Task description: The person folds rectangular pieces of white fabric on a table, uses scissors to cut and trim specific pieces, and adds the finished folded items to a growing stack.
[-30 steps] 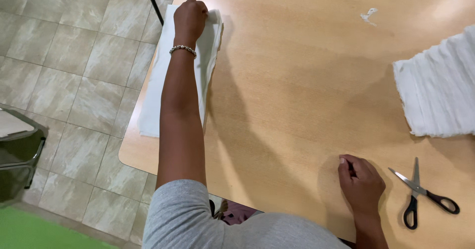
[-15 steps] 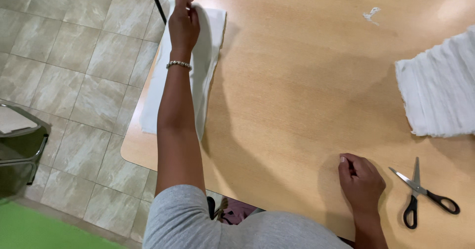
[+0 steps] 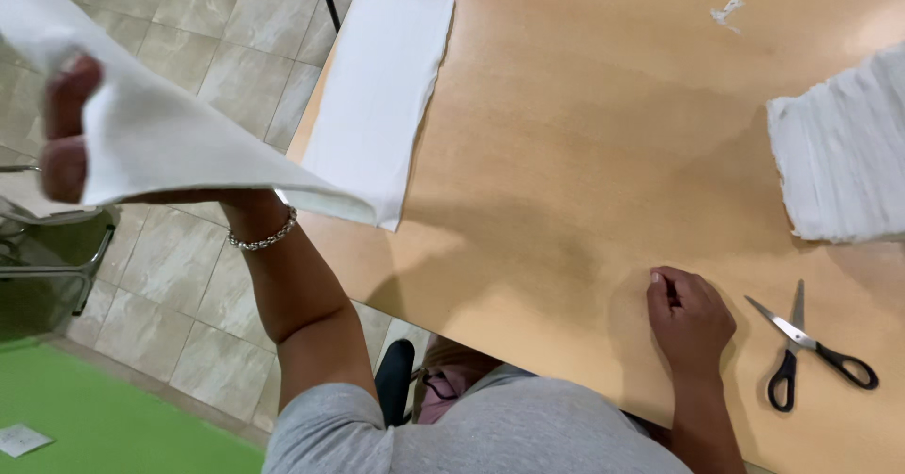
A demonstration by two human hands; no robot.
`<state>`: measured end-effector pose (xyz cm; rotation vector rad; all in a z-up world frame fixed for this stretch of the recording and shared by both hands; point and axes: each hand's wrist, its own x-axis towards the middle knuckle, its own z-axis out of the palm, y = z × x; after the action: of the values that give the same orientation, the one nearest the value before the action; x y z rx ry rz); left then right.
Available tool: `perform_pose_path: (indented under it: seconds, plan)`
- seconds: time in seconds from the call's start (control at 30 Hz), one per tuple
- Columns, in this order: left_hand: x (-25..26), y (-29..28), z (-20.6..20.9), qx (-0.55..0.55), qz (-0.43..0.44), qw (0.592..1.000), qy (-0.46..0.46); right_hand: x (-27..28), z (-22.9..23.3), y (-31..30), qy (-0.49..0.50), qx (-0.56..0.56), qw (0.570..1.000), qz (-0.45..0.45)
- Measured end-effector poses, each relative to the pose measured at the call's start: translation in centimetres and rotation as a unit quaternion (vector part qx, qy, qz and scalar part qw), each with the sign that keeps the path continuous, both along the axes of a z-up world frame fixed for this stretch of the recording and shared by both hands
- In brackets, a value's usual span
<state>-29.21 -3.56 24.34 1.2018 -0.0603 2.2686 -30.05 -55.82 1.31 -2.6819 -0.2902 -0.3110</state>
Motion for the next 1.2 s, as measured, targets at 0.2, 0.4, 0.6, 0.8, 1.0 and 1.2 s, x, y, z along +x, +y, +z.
perform_pose_path:
  seconds: [0.2,0.4,0.6,0.8,1.0,1.2]
  plan:
    - [1.5,-9.3,-2.3,0.033,-0.290,0.951,0.104,-0.5,1.2,-0.1,-0.085,0.007,0.994,0.062]
    - [6.7,-23.3,-9.0,0.058,-0.569,0.803,0.164,-2.0,1.8,-2.4,-0.051,0.087,0.992,0.070]
    - [8.1,-35.0,-22.3,0.383,-0.410,0.598,0.573,-3.4,1.8,-7.2,-0.149,0.009,0.988,0.042]
    - [4.8,-35.3,-20.3,0.444,-0.206,0.401,0.775,-4.5,0.8,-9.8,-0.115,0.005,0.992,-0.051]
    - [6.5,-36.3,-19.9,0.506,-0.205,0.366,0.753,-5.0,0.7,-11.5,-0.174,-0.035,0.981,-0.078]
    - [8.3,-38.3,-20.6,0.543,-0.218,0.392,0.710,-6.3,-0.3,-14.9,-0.167,-0.102,0.962,-0.192]
